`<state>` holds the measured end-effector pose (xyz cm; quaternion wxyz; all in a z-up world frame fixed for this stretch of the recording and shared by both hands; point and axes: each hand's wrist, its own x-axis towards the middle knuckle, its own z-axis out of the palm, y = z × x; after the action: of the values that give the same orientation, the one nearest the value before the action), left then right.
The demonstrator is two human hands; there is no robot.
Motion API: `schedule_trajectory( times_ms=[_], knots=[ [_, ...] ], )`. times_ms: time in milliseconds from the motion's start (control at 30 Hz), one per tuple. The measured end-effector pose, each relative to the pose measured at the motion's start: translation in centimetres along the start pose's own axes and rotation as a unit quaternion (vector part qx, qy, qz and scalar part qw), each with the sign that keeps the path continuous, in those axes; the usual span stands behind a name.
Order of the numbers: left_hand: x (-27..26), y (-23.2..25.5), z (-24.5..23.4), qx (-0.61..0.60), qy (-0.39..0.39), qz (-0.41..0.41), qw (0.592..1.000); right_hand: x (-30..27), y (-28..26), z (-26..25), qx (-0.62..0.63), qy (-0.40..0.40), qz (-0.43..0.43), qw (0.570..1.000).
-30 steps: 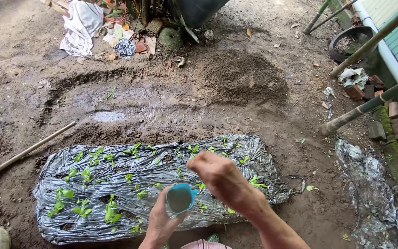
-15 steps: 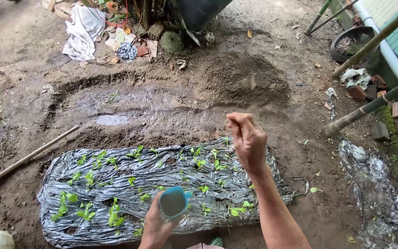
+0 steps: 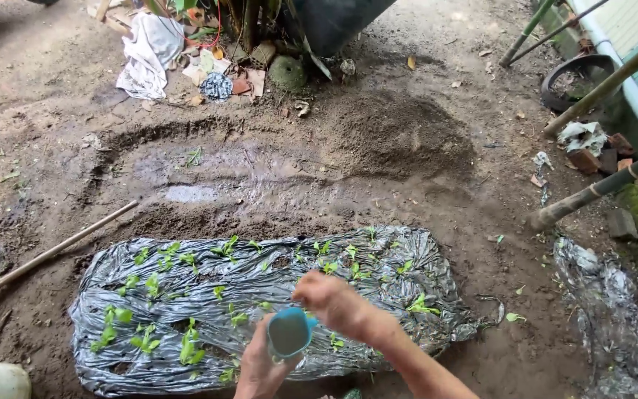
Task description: Watering young seedlings in a garden bed covered with plastic mulch using a small cup.
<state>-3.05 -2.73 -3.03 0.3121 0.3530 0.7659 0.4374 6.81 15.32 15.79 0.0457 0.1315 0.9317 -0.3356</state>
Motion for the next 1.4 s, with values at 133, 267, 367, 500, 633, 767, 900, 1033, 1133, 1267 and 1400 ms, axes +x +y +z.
schedule_trajectory(
  times_ms=[133, 267, 367, 500, 633, 767, 900, 1033, 1133, 1267, 1400],
  knots=[
    [-0.5, 1.8, -0.5, -0.034, 0.021, 0.074, 0.996, 0.0, -5.6, 0.9, -0.115, -0.143, 0.001, 0.983],
    [-0.6, 3.9, -1.3, -0.073, 0.028, 0.126, 0.989, 1.4, -7.1, 2.3, 0.121, -0.191, 0.256, 0.94],
    [-0.6, 3.4, -1.2, -0.064, 0.022, 0.127, 0.99, 2.2, -6.7, 3.9, 0.053, -0.227, 0.247, 0.941],
    [-0.9, 3.2, -1.9, -0.038, 0.016, 0.134, 0.99, 2.8, -4.1, 7.1, -0.019, -0.24, 0.166, 0.956],
    [-1.3, 2.3, -2.2, -0.025, 0.014, 0.126, 0.992, 2.4, -5.8, 6.0, -0.082, -0.262, 0.14, 0.951],
    [-1.6, 3.4, -3.4, -0.051, 0.011, 0.035, 0.998, 0.5, -5.4, 3.7, -0.015, -0.096, 0.136, 0.986],
    [-1.4, 2.1, -4.8, -0.033, 0.002, 0.009, 0.999, -2.2, -6.7, -2.3, -0.103, 0.226, -0.174, 0.953],
    [-1.3, 0.6, -5.3, -0.019, 0.016, 0.0, 1.0, 0.1, -1.5, -2.1, -0.073, 0.388, -0.171, 0.902],
    [-1.8, 0.4, -5.7, -0.028, 0.018, 0.013, 0.999, 4.1, 7.9, 1.8, -0.164, 0.305, -0.027, 0.938],
    [-1.1, 1.0, -6.2, -0.021, 0.023, -0.064, 0.997, 4.3, 8.4, -0.8, -0.193, 0.364, -0.02, 0.911],
    [-1.8, 0.4, -7.0, -0.033, 0.036, -0.059, 0.997, 1.9, 0.7, -5.6, -0.146, 0.521, -0.085, 0.837]
  ],
)
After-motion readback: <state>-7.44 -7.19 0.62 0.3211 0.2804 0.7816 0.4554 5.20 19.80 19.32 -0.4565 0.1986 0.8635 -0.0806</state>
